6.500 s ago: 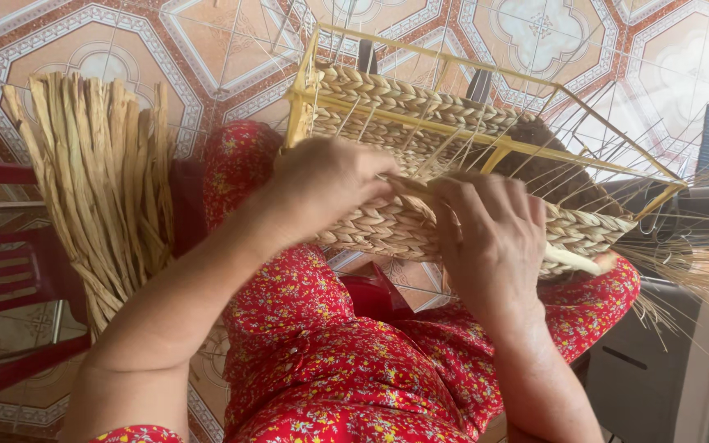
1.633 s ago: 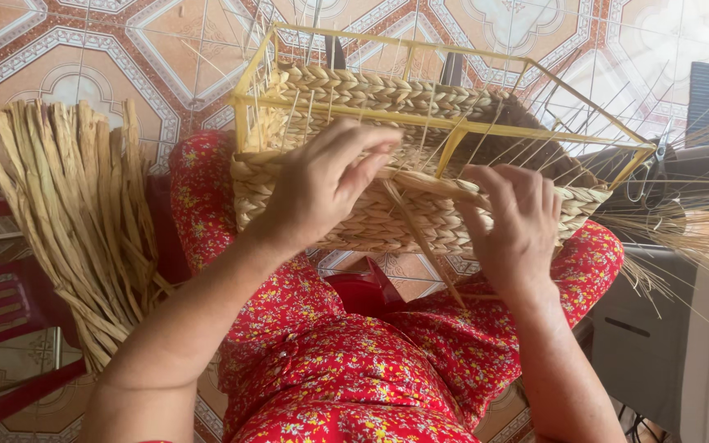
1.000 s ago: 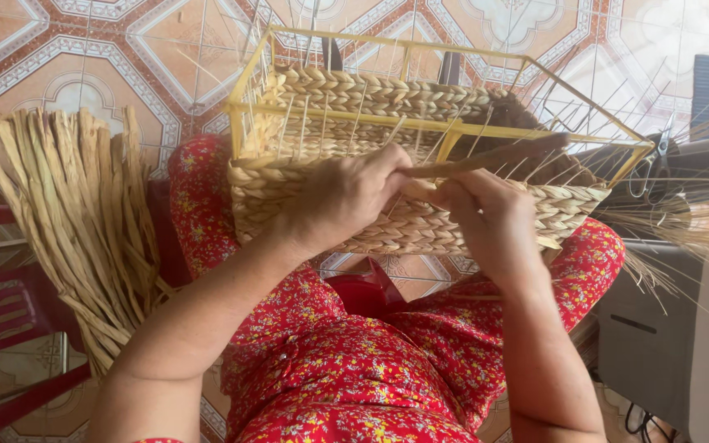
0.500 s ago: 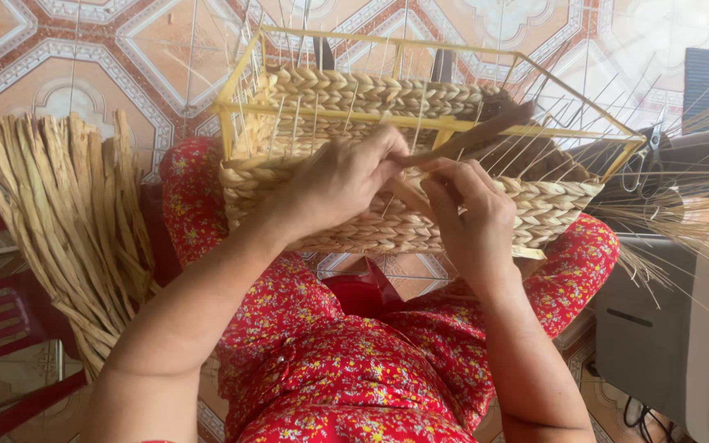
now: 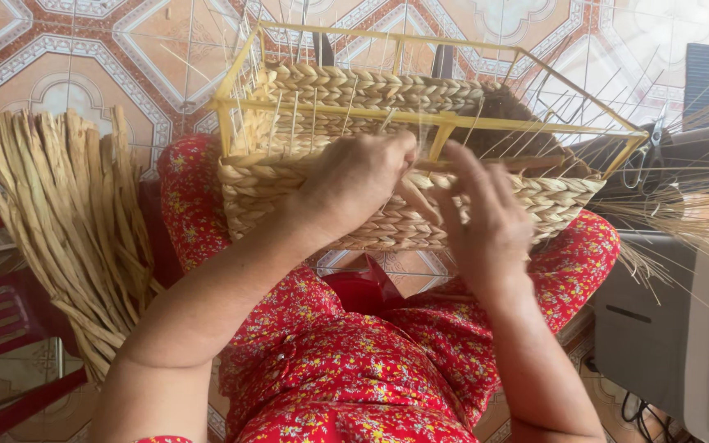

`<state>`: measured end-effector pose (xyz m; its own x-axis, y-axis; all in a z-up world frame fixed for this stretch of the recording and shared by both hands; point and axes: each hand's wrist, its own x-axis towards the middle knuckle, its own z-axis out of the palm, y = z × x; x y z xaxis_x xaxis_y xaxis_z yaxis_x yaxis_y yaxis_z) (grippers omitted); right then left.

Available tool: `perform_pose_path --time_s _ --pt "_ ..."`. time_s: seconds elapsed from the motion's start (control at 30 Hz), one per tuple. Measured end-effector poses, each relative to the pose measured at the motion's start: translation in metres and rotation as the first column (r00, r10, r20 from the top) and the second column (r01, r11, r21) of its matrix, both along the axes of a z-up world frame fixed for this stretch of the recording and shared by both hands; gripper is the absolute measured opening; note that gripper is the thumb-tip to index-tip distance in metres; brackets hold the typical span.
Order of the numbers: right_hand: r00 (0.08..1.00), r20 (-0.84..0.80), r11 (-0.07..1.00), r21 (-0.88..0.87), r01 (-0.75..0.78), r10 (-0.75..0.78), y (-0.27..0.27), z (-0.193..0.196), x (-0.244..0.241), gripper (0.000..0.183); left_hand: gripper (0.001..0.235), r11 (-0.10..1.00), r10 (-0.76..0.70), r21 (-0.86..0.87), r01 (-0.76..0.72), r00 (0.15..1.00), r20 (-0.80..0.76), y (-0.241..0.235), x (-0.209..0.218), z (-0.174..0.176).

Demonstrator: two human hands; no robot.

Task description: The person weaves a basket by hand, interlacing dried palm leaves through a yellow wire frame. They repeatedly pull strands through the frame, tighten the weave, and adjust the basket's position to continue building the sides.

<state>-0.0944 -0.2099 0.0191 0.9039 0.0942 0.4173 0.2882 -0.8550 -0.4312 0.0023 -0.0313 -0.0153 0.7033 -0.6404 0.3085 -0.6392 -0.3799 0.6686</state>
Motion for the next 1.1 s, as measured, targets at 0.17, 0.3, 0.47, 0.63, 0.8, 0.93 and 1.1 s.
perform_pose_path --time_s 0.17,0.3,0.47,0.63,0.8,0.93,1.1 --pt "0.989 -0.034 0.956 -0.264 0.132 -0.146 -0.026 0.016 -0.006 0.02 0.022 0.99 -0.143 -0.007 0.143 0.982 -0.122 0.008 0.0 0.003" --pt "0.986 -0.105 0.954 -0.283 0.096 -0.13 -0.039 -0.002 0.001 0.015 0.012 0.986 -0.026 -0.165 0.003 0.99 -0.142 0.003 -0.004 -0.006" --pt "0.979 -0.17 0.985 -0.15 0.091 -0.116 -0.047 -0.014 0.002 0.013 0.015 0.915 -0.086 -0.404 -0.009 0.973 -0.214 0.014 -0.01 -0.012" --pt "0.999 0.014 0.999 0.009 0.041 -0.041 -0.037 -0.008 -0.021 0.016 0.021 0.911 0.174 -0.389 -0.136 0.983 0.064 0.013 -0.031 0.004" --pt "0.977 -0.215 0.995 -0.089 -0.035 0.015 -0.017 0.008 -0.027 0.026 0.045 0.959 0.033 -0.259 -0.114 0.954 -0.297 0.009 -0.031 0.022" --pt "0.998 -0.057 0.969 -0.248 0.016 -0.031 -0.023 0.051 -0.028 0.017 0.042 0.993 0.013 -0.11 -0.032 0.984 -0.175 0.006 -0.026 0.022" --pt "0.988 0.086 0.984 -0.113 0.135 -0.126 -0.009 0.071 -0.04 0.008 0.012 0.982 0.189 -0.042 -0.186 0.98 0.064 -0.013 -0.031 0.003"
